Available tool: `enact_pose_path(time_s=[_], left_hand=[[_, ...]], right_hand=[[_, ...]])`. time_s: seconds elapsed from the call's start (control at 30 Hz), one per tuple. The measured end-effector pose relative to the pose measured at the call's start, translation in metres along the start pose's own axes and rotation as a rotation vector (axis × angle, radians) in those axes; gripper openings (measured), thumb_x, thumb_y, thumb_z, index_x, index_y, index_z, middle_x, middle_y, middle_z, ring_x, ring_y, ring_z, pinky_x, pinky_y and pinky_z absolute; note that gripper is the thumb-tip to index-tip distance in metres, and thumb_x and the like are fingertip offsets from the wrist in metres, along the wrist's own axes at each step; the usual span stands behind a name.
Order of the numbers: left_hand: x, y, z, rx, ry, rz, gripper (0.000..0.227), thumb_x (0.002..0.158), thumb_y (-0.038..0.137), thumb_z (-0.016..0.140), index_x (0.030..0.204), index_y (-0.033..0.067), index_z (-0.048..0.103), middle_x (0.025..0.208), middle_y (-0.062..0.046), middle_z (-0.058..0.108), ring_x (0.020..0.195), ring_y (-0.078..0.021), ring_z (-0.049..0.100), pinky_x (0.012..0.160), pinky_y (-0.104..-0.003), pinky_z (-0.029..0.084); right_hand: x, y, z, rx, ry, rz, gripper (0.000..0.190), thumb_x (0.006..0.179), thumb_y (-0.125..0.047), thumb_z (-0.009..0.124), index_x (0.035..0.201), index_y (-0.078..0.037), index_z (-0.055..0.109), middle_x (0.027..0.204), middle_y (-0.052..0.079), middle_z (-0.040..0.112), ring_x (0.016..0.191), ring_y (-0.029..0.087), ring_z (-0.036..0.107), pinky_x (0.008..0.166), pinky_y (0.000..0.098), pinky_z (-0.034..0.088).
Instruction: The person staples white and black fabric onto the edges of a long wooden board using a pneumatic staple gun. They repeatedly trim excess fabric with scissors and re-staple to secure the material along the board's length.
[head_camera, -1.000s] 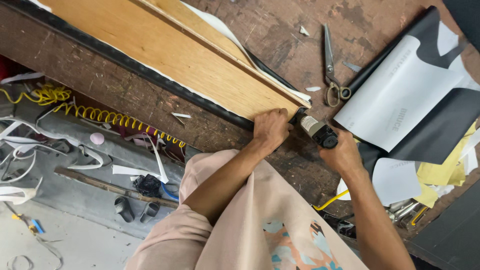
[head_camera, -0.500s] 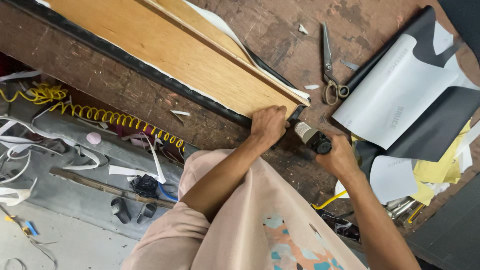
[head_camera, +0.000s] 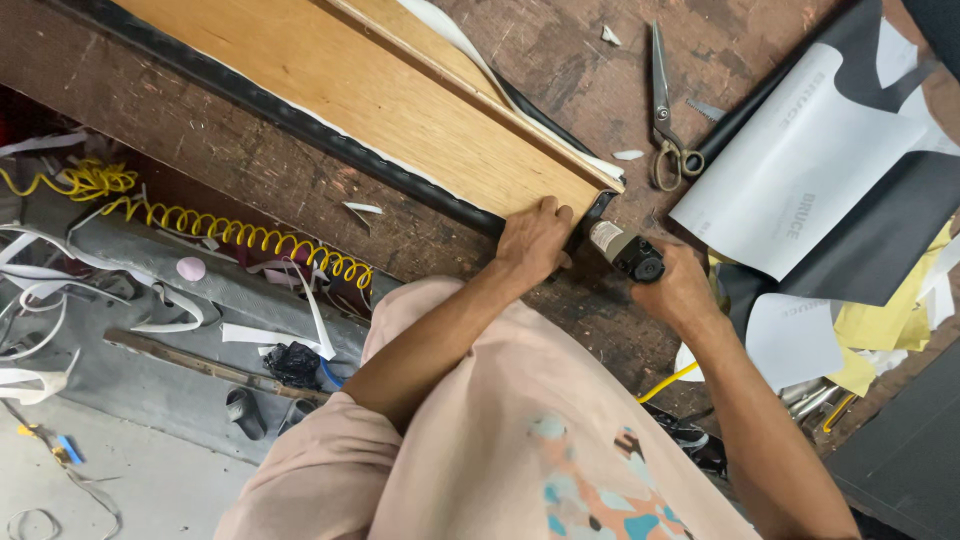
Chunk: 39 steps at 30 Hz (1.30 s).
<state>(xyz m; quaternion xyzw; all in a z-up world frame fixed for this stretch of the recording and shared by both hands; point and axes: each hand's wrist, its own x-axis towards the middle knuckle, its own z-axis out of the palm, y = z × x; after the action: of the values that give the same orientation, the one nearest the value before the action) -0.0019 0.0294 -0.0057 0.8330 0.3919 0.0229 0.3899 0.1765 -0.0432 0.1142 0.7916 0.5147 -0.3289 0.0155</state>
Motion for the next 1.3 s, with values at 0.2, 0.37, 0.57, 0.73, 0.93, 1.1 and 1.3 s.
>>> enact_pose_path(time_s=[0.2,0.37,0.57,0.73,0.93,1.1,1.3], left_hand=[[-0.005,0.003,0.002,-0.049,0.132,-0.012,0.059,0.060,0.024,0.095,0.103,-0.0011,0.063,0.104,-0.018,0.063,0.099,-0.0326,0.067,0.077,-0.042,0.058],[-0.006,-0.004,0.011,-0.032,0.135,0.020,0.049,0.065,0.013,0.090,0.104,-0.0020,0.064,0.104,-0.018,0.064,0.097,-0.0314,0.069,0.077,-0.041,0.059],[-0.003,-0.003,0.014,0.011,0.090,0.012,0.047,0.070,0.006,0.086,0.110,-0.0048,0.063,0.108,-0.019,0.063,0.096,-0.0291,0.069,0.078,-0.037,0.061],[-0.007,-0.004,0.005,-0.088,0.049,0.008,0.061,0.064,0.018,0.093,0.111,-0.0041,0.061,0.110,-0.019,0.062,0.104,-0.0339,0.066,0.084,-0.042,0.057],[-0.018,-0.008,-0.004,-0.131,0.094,0.055,0.060,0.064,0.016,0.092,0.112,-0.0021,0.061,0.112,-0.018,0.062,0.108,-0.0355,0.064,0.087,-0.044,0.055],[-0.015,-0.009,-0.003,-0.140,0.106,0.049,0.060,0.064,0.014,0.092,0.112,-0.0015,0.061,0.111,-0.018,0.062,0.108,-0.0355,0.064,0.089,-0.043,0.054],[-0.016,-0.010,-0.004,-0.141,0.059,0.073,0.064,0.059,0.014,0.095,0.111,-0.0008,0.060,0.113,-0.017,0.061,0.110,-0.0343,0.063,0.090,-0.042,0.054]], right_hand=[[-0.020,0.007,0.005,0.005,0.034,-0.116,0.055,0.062,-0.006,0.080,0.116,-0.001,0.071,0.094,0.025,0.074,0.088,0.037,0.073,0.081,0.0426,0.056],[-0.028,0.009,0.021,-0.071,0.018,-0.143,0.045,0.066,-0.006,0.080,0.109,0.002,0.073,0.090,0.027,0.072,0.086,0.040,0.072,0.075,0.0433,0.057],[-0.021,0.007,0.025,-0.049,-0.047,0.020,0.033,0.068,-0.003,0.074,0.101,0.002,0.073,0.082,0.027,0.072,0.075,0.039,0.075,0.070,0.0446,0.058],[-0.021,0.010,0.029,-0.080,0.008,-0.073,0.023,0.074,-0.005,0.072,0.096,0.003,0.073,0.084,0.028,0.071,0.080,0.044,0.072,0.073,0.0460,0.057],[-0.025,0.013,0.030,-0.009,0.129,-0.123,0.031,0.072,-0.008,0.073,0.101,0.003,0.072,0.088,0.028,0.071,0.084,0.044,0.071,0.075,0.0461,0.057],[-0.012,0.010,0.029,-0.104,0.091,-0.008,0.025,0.077,-0.010,0.073,0.099,0.004,0.073,0.089,0.030,0.071,0.089,0.044,0.071,0.078,0.0464,0.057],[-0.021,0.007,0.024,-0.058,0.031,0.074,0.034,0.076,-0.010,0.075,0.107,0.003,0.071,0.086,0.028,0.072,0.082,0.041,0.075,0.074,0.0459,0.058]])
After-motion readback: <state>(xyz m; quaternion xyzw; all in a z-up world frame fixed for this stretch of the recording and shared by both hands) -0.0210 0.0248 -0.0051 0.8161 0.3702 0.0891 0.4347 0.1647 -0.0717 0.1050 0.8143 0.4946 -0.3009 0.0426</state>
